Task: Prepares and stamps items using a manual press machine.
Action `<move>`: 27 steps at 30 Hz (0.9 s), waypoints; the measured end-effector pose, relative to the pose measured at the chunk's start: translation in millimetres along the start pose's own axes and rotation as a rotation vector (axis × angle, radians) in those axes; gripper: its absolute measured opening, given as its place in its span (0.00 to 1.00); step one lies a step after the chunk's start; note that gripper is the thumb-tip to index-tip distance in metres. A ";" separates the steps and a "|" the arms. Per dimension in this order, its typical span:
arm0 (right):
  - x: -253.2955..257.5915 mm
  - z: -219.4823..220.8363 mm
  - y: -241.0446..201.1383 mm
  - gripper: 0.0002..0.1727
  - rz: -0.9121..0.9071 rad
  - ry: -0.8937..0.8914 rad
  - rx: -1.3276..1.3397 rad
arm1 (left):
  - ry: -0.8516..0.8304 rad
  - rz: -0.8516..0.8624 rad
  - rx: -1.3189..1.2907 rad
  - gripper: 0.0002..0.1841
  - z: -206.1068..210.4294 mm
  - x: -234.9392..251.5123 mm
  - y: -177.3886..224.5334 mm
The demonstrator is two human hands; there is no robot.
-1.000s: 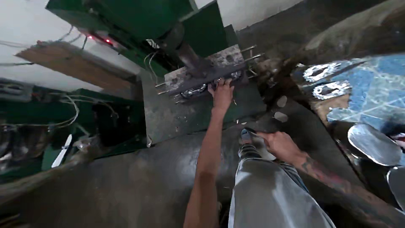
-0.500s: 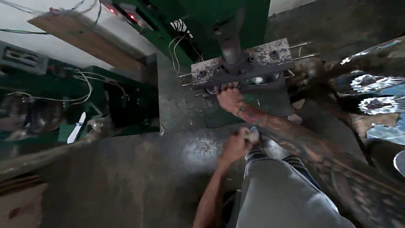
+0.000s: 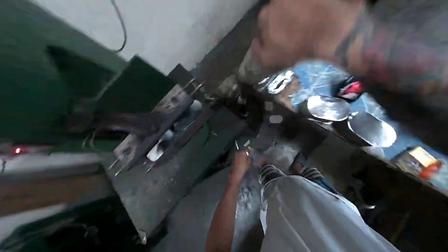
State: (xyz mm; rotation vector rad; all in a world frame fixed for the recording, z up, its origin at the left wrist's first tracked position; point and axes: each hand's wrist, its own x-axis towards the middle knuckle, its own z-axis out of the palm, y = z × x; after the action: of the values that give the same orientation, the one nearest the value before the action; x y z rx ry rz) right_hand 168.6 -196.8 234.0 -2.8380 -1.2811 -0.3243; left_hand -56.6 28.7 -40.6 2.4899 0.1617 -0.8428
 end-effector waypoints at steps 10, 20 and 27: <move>-368.7 170.7 -91.2 0.46 1.198 -0.779 0.501 | 0.204 0.347 0.373 0.22 -95.0 167.8 239.7; -477.5 295.6 -115.7 0.42 1.382 -0.702 0.589 | 0.276 0.306 0.523 0.19 -56.0 206.4 227.6; -386.2 190.6 -125.5 0.18 1.351 0.163 0.591 | 0.410 0.413 0.562 0.19 -49.8 207.2 210.7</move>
State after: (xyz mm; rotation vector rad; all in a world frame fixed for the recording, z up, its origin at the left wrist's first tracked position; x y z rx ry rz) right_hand -138.4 -381.4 -36.1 -2.3686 0.5941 -0.0786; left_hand 191.8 -138.8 -41.1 3.0301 -0.5044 -0.2100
